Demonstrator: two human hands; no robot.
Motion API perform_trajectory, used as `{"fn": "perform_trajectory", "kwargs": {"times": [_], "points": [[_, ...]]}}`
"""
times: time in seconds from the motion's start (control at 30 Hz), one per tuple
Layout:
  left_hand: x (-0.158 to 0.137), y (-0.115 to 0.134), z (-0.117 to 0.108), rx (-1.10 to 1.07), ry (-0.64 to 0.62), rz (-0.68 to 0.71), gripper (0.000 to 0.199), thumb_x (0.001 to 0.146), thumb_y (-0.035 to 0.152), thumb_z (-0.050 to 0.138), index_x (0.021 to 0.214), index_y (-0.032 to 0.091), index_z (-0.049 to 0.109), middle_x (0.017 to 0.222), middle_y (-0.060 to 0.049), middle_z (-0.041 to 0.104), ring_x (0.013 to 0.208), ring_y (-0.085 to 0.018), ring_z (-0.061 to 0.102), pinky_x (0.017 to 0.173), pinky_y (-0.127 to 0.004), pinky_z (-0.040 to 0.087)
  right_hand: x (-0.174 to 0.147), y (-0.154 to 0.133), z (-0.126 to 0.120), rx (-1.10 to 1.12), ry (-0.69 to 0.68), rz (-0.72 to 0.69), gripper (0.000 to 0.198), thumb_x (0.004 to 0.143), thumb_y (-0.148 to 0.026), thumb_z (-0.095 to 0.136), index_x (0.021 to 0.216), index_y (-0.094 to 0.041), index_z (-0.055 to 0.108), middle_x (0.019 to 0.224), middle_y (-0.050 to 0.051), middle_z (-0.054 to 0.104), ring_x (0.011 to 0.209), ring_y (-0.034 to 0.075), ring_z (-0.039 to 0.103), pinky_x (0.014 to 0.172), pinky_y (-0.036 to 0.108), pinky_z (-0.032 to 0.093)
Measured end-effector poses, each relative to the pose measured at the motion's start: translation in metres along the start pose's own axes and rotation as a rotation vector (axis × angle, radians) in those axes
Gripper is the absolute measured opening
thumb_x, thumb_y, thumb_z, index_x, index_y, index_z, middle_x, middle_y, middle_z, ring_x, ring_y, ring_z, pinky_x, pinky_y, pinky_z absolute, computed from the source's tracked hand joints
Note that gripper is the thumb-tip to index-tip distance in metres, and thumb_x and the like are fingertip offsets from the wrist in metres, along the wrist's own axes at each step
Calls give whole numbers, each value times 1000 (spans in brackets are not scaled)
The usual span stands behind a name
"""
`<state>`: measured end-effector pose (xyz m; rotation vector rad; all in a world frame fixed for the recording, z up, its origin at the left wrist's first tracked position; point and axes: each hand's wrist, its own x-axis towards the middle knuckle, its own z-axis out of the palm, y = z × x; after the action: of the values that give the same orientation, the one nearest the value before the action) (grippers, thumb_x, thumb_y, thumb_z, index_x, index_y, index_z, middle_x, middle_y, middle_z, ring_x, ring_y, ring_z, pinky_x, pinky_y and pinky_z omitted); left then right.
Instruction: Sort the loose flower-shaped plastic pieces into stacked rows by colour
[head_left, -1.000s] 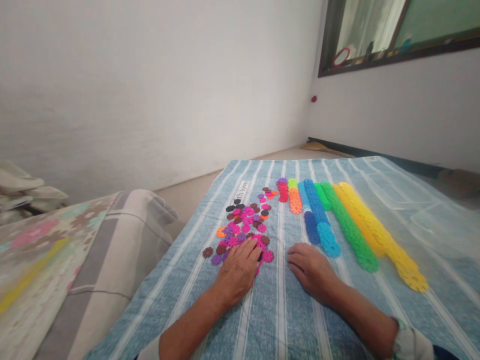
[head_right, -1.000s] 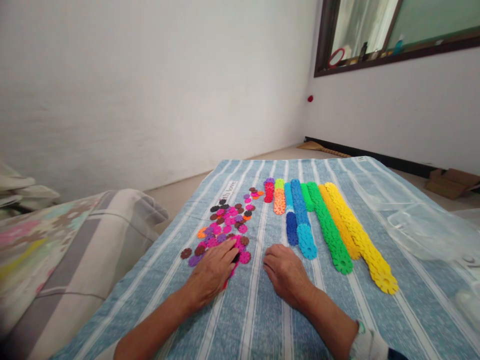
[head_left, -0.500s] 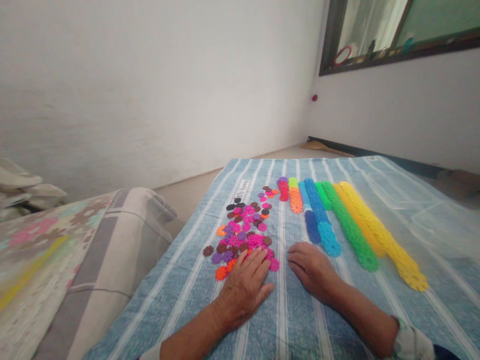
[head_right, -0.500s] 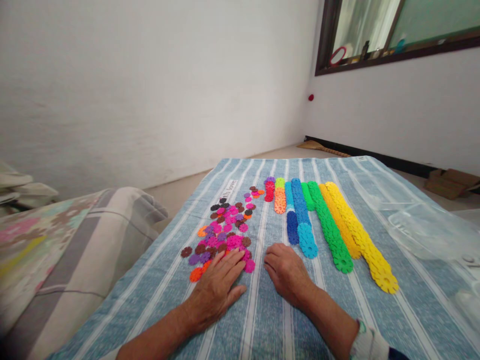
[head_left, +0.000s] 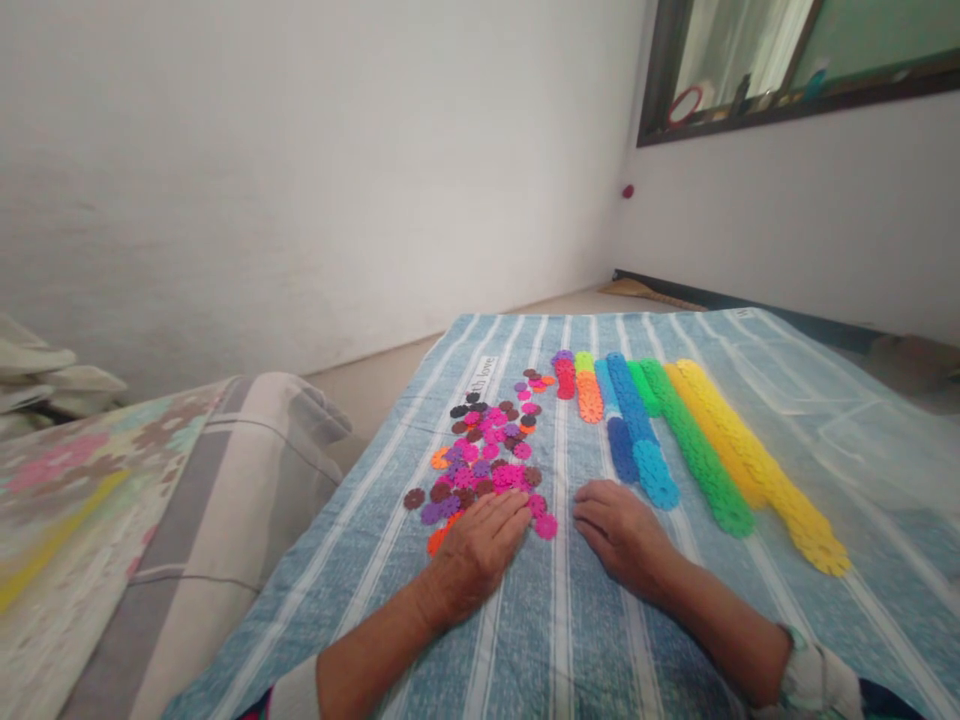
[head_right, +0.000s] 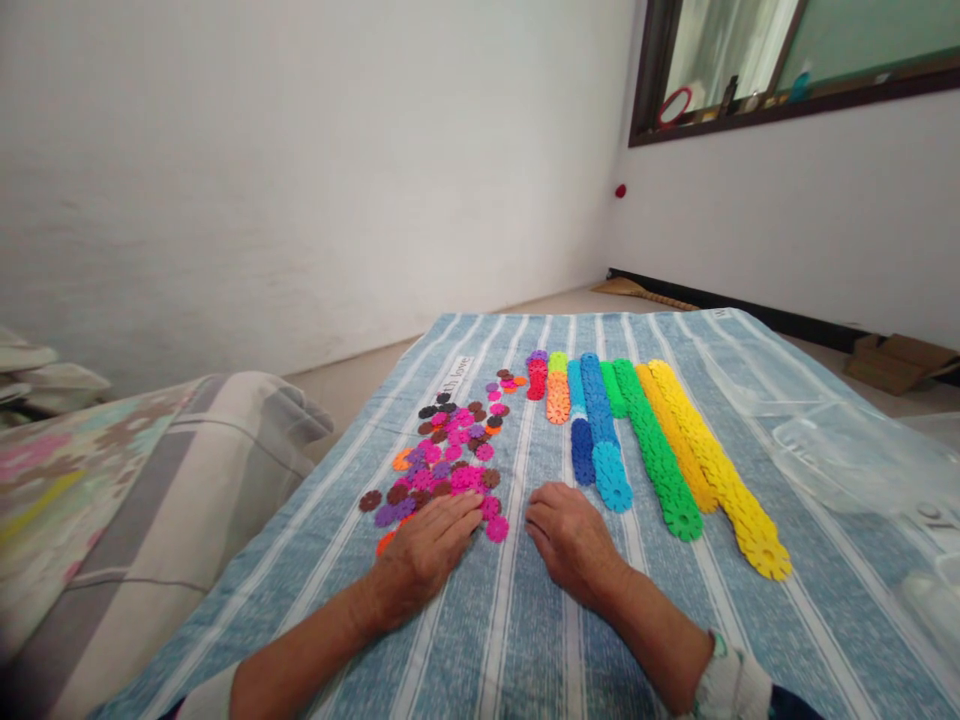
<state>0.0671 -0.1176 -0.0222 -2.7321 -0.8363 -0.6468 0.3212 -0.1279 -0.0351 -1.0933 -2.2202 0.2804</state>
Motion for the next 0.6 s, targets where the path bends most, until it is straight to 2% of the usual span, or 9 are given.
{"fn": "perform_trajectory", "kwargs": {"times": [0.27,0.37,0.5,0.6], "points": [[13,-14,8,-3,8,-84,31,94,11,41,117,14,61,122,-15,66,115,-23,63,96,-44,55,0,1,-1,-18,14,-35,19,93,-15,49,84,-19,65,94,8,66,89,21,59,80,35,47],[16,-19,4,-16,40,-108,28,94,14,43,114,14,62,118,-14,68,112,-22,64,96,-42,55,0,0,-2,-21,8,-35,20,94,-15,48,83,-19,65,94,8,66,88,21,59,80,35,47],[13,-41,-17,-29,115,-310,30,94,22,42,111,15,65,111,-11,71,107,-21,66,97,-38,53,0,-1,-2,-20,8,-22,20,93,-15,49,83,-19,66,94,8,66,89,22,59,81,36,47],[5,-62,-37,-69,118,-486,31,93,27,42,103,16,68,100,-9,74,95,-19,69,88,-33,56,-1,0,-1,-12,2,-14,19,93,-15,50,84,-18,66,95,9,66,90,22,59,82,37,47]]}}
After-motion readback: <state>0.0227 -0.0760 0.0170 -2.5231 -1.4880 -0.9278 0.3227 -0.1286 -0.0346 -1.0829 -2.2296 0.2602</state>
